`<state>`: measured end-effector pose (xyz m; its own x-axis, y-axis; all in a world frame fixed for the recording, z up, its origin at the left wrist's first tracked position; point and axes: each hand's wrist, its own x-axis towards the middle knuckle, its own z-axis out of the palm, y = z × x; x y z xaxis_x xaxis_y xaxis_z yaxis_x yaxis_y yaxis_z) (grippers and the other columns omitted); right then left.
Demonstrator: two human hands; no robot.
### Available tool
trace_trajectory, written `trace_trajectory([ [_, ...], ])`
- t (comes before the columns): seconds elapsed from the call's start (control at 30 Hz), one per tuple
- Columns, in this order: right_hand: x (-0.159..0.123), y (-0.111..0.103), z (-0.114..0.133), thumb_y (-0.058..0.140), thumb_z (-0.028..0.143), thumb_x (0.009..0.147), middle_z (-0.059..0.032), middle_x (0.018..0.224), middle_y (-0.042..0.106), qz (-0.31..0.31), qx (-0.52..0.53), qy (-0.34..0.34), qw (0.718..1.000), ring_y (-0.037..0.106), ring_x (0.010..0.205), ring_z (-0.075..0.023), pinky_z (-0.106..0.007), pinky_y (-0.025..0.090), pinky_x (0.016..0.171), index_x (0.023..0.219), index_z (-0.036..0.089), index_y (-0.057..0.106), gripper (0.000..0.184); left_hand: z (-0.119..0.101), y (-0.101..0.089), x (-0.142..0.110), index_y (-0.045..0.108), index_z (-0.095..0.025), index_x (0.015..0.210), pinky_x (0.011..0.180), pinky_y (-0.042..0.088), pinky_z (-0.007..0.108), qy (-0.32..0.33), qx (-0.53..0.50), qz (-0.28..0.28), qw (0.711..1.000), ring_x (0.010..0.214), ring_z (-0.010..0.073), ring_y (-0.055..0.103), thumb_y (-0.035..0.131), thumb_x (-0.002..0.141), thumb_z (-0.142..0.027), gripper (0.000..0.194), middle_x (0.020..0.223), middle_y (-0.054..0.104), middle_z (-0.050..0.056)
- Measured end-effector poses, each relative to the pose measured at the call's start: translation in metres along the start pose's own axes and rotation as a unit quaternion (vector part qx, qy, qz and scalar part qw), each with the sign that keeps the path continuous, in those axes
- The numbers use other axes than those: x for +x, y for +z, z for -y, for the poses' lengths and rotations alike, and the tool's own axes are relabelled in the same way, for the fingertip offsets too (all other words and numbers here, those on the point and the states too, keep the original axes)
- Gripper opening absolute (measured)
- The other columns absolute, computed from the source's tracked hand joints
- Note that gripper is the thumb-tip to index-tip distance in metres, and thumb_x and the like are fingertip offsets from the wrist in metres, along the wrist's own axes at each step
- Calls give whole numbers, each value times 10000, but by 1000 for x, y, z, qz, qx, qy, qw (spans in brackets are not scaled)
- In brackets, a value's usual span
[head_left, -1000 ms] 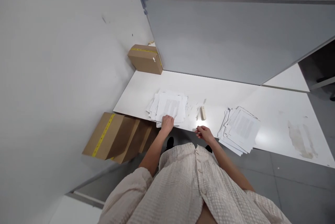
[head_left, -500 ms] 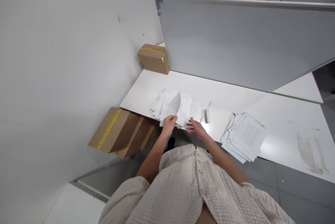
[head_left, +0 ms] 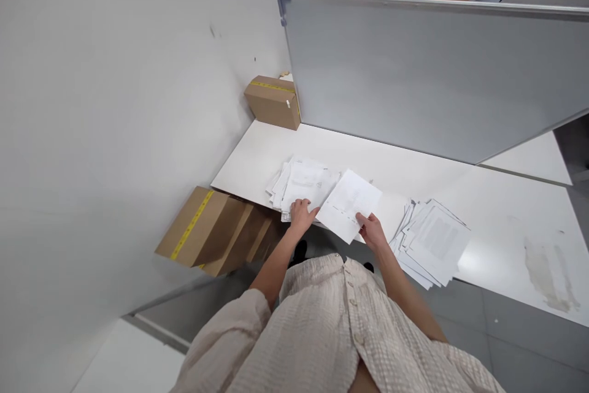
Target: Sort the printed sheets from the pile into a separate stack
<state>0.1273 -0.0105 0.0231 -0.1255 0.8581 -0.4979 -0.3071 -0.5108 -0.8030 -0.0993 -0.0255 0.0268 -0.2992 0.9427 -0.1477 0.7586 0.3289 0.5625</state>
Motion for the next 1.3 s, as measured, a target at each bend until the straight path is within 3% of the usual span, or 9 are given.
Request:
trace_trajectory([
  [0.13, -4, -10, -5, 565, 371, 676, -86, 1087, 588, -43, -168, -66, 983, 563, 910, -234, -360, 470, 709, 1071, 186, 516, 439, -6, 13, 11, 496, -154, 1018, 818, 323, 403, -10, 157, 8, 987, 1026, 301, 385, 580, 673, -469, 475, 1040, 447, 135],
  [0.3, -10, -12, 2, 489, 366, 707, -90, 1055, 595, -83, -356, -140, 920, 554, 893, -255, -395, 442, 730, 1104, 186, 510, 437, -1, 5, 19, 544, -127, 978, 804, 336, 327, 32, 172, 63, 983, 956, 249, 448, 508, 756, -389, 346, 993, 516, 126],
  [0.47, -15, -2, 19, 467, 341, 729, -78, 1077, 585, -74, -408, -163, 895, 556, 893, -254, -374, 444, 709, 1205, 217, 431, 493, 1, -8, 27, 621, -116, 767, 713, 364, 284, 49, 162, 135, 976, 802, 199, 532, 330, 834, -182, 306, 811, 602, 110],
  [0.63, -17, 7, 24, 454, 332, 739, -73, 1060, 595, -71, -422, -161, 889, 561, 885, -251, -357, 447, 698, 1219, 220, 421, 494, 1, -12, 30, 641, -103, 752, 664, 377, 277, 22, 140, 110, 984, 767, 199, 554, 364, 807, -164, 289, 792, 627, 116],
  [0.8, -19, 7, 24, 450, 325, 739, -71, 1059, 595, -75, -425, -163, 888, 561, 880, -251, -354, 449, 696, 1223, 216, 421, 497, 0, -14, 32, 662, -150, 696, 687, 398, 238, -29, 12, 94, 995, 766, 166, 575, 501, 718, -198, 169, 761, 653, 52],
  [0.93, -21, 8, 24, 442, 330, 743, -70, 1055, 597, -72, -428, -160, 887, 561, 878, -250, -358, 450, 704, 1234, 214, 411, 506, 2, -13, 34, 661, -162, 658, 652, 419, 222, -94, -127, 72, 985, 718, 151, 585, 596, 624, -197, 81, 726, 657, 35],
  [1.1, -23, 9, 21, 438, 346, 749, -75, 1069, 588, -66, -426, -159, 888, 560, 887, -252, -357, 457, 696, 1247, 217, 399, 516, 4, -10, 34, 628, -131, 646, 465, 396, 204, -206, -309, 81, 925, 487, 96, 514, 646, 565, -167, 90, 580, 595, 25],
  [1.23, -24, 10, 19, 426, 355, 758, -60, 1075, 586, -56, -418, -164, 892, 563, 886, -243, -348, 461, 689, 1257, 241, 385, 513, 5, -8, 39, 574, -118, 635, 520, 442, 220, -243, -406, 106, 875, 514, 93, 532, 668, 528, -107, 143, 547, 561, 14],
  [1.3, -25, 10, 18, 427, 359, 757, -59, 1056, 595, -59, -421, -163, 890, 564, 878, -243, -349, 460, 688, 1251, 243, 394, 508, 6, -7, 42, 557, -112, 654, 577, 463, 251, -236, -410, 117, 873, 559, 109, 554, 659, 548, -107, 147, 570, 564, 28],
])
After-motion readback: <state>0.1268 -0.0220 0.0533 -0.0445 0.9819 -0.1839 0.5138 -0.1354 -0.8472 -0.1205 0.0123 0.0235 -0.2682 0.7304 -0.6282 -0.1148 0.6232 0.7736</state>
